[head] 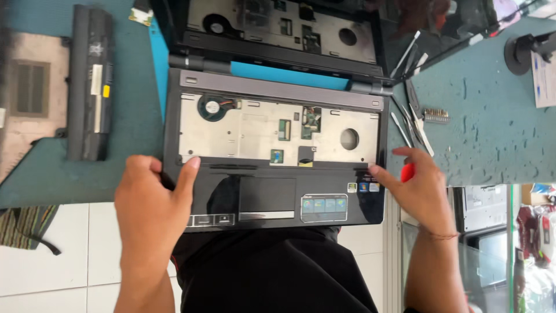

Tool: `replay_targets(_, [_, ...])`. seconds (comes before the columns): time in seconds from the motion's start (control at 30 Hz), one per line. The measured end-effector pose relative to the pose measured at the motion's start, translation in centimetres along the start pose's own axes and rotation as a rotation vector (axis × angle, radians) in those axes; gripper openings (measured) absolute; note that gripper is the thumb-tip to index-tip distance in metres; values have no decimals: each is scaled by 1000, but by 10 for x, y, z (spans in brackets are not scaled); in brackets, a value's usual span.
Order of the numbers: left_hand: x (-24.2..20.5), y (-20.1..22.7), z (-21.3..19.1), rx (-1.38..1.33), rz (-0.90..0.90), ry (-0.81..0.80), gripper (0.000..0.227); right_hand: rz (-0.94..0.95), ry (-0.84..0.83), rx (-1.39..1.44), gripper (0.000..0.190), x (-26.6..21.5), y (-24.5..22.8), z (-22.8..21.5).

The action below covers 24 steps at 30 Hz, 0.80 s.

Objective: The person works on a disassembled laptop, using a red plastic pry tool to separate the casing and a screwdriver to remove screws from the internal components. They manipulate the cooling fan and heat sink assembly, then flip the laptop to pry open the palm rest area.

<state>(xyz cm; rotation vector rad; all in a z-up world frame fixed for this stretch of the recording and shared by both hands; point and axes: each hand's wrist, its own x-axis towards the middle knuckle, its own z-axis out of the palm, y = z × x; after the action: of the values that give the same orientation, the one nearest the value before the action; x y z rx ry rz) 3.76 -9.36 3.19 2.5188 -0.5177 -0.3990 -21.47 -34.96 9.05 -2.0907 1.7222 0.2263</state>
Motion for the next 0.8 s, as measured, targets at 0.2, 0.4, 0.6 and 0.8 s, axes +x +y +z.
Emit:
replay_targets(0.2, [-5, 4, 1, 23, 5, 54, 54, -245, 118, 4, 34, 0, 36, 34])
replay_targets(0.4, [-14, 4, 2, 81, 92, 119, 47, -304, 225, 27, 46, -13, 34, 35])
replay_targets(0.6, [-26, 16, -8, 108, 94, 28, 74, -417, 358, 34, 49, -21, 26, 35])
replay_targets(0.8, [-43, 11, -2, 145, 419, 117, 88, -1178, 93, -7, 81, -37, -32, 30])
